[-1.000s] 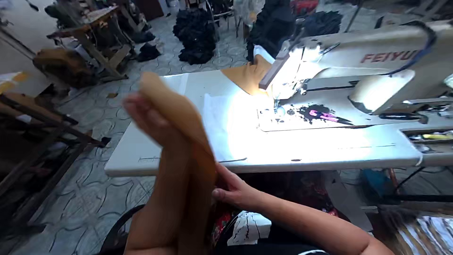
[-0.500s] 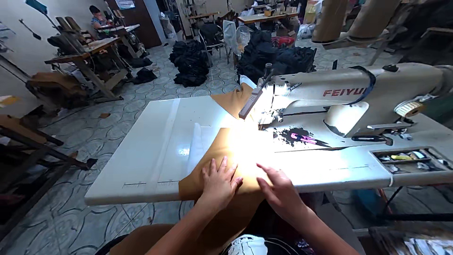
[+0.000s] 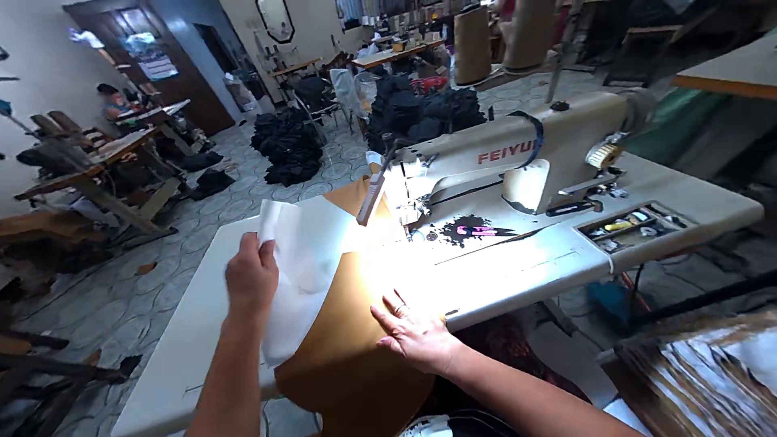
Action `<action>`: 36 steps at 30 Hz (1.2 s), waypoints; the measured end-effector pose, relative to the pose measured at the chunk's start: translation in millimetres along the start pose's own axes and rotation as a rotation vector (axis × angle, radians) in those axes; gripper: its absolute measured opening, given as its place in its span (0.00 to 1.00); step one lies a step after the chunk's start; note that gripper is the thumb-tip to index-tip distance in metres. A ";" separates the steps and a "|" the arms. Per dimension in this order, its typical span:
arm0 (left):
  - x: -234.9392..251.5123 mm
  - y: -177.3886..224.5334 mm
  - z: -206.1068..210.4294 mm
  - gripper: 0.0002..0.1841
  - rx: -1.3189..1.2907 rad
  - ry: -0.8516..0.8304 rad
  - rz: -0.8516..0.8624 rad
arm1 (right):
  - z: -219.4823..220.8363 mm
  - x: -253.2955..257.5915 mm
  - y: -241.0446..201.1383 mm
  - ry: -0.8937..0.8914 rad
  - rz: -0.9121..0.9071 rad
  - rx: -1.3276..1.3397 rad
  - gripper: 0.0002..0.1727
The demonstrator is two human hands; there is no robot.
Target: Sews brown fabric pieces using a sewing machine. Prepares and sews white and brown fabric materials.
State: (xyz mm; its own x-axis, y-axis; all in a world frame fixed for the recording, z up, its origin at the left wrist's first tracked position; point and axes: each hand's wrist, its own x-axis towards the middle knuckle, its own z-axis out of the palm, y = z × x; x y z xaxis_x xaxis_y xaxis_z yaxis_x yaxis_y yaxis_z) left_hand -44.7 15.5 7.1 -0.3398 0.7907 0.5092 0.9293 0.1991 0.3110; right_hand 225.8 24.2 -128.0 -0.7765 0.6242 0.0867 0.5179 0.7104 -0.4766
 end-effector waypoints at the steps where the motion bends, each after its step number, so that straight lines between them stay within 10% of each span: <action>1: -10.1 13.6 -20.9 0.20 0.009 0.016 0.126 | 2.5 0.0 0.4 0.036 -0.022 -0.020 0.37; 4: -50.9 48.5 -75.2 0.19 -0.038 -0.018 0.426 | 7.4 1.0 0.1 0.101 -0.045 -0.036 0.36; 8: -90.8 73.3 -112.8 0.12 -0.451 -0.255 0.399 | -1.9 -17.4 -22.5 0.214 -0.026 0.009 0.25; 12: -95.3 81.6 -50.1 0.13 -0.619 -0.316 0.087 | -48.0 -60.9 -61.8 -0.005 0.034 0.091 0.22; 15: -97.7 69.3 29.1 0.16 -0.342 -0.356 0.008 | -3.9 -53.6 -46.2 0.291 -0.020 0.111 0.21; 21: -77.5 48.6 89.3 0.21 -0.009 -0.288 0.498 | 25.5 -59.1 -35.7 0.033 0.284 0.499 0.24; 27: -24.9 79.5 94.3 0.27 -0.087 -0.880 0.430 | 29.9 -57.5 -35.4 -0.053 0.280 0.352 0.22; 31: -24.4 79.8 99.1 0.11 -0.241 -0.839 0.354 | 19.2 -80.4 -15.4 -0.383 0.102 0.530 0.21; 36: -51.1 69.4 116.7 0.05 -0.382 -0.350 0.382 | 43.1 -105.8 -3.1 -0.122 0.004 0.808 0.14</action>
State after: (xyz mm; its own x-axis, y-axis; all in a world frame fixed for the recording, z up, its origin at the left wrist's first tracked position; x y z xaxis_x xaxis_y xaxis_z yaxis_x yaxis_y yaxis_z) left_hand 54.1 56.5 -90.9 0.1322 0.9201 0.3687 0.8365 -0.3031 0.4566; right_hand 290.8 -58.0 -173.4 -0.8327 0.5537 0.0098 0.1384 0.2251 -0.9645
